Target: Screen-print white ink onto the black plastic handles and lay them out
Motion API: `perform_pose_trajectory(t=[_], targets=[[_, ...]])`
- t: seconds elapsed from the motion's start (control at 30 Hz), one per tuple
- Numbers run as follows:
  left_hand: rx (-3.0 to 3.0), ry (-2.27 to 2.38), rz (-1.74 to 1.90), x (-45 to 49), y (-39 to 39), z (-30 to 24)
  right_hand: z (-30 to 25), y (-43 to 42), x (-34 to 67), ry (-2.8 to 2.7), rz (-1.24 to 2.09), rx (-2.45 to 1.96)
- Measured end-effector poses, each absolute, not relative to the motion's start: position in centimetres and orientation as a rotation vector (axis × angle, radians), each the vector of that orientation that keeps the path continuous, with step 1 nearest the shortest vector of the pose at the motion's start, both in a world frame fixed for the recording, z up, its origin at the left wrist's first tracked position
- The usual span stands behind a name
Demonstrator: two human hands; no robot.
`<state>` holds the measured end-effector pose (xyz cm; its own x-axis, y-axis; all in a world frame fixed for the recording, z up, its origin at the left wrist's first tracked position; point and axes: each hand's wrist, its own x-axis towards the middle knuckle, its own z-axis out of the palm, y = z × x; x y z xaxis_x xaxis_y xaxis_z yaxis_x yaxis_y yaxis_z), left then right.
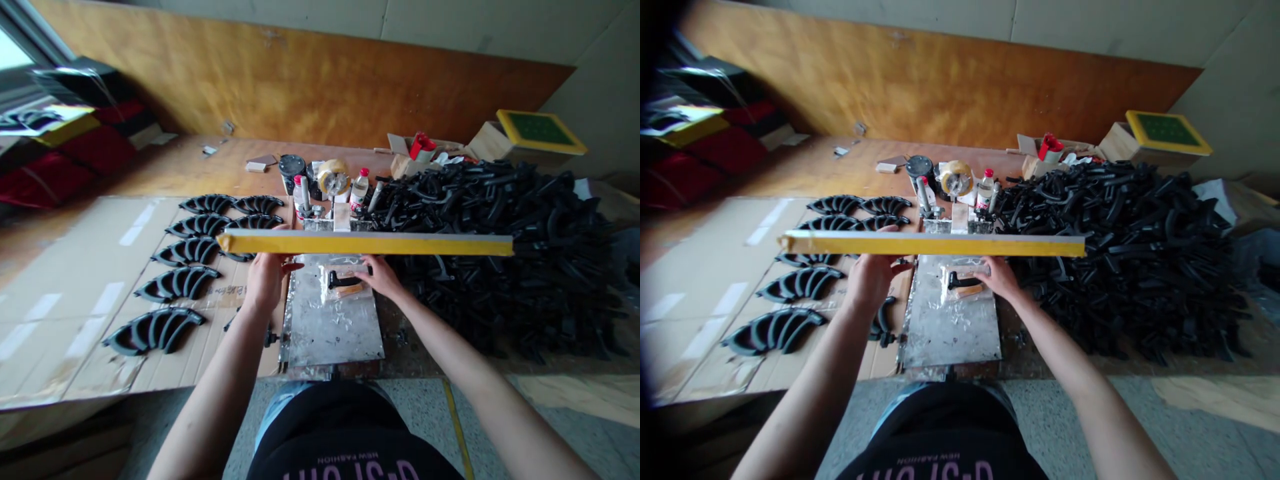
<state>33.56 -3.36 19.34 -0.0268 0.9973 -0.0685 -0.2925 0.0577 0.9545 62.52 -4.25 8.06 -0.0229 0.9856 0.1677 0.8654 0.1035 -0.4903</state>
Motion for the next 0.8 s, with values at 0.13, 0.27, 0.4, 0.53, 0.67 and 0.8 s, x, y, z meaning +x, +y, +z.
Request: perform_pose_trajectory(t=[0.13,0.27,0.4,0.53,0.67,0.8], targets=[[0.764,1.1,1.06,35.3,-6.7,15.7,7.2,-6.8,58.2,-2.194,0.271,-1.699],[0.53,1.11,0.645,36.3,-12.0,10.8,8.1,-10.3,54.0,-2.315,0.191,-1.489],[0.399,1.276,0.732,32.5,-14.4,7.6,7.8,-12.2,54.9,-2.495,0.289,-1.299],[0.331,1.682,0.806,23.5,-14.9,4.1,7.0,-10.7,63.5,-2.062,0.179,-2.266],[0.338,1.925,0.584,17.1,-15.2,0.3,6.0,-9.3,69.9,-1.791,0.315,-2.688],[0.631,1.936,0.502,16.1,-14.4,-1.3,5.8,-9.3,70.6,-1.622,0.37,-2.68]])
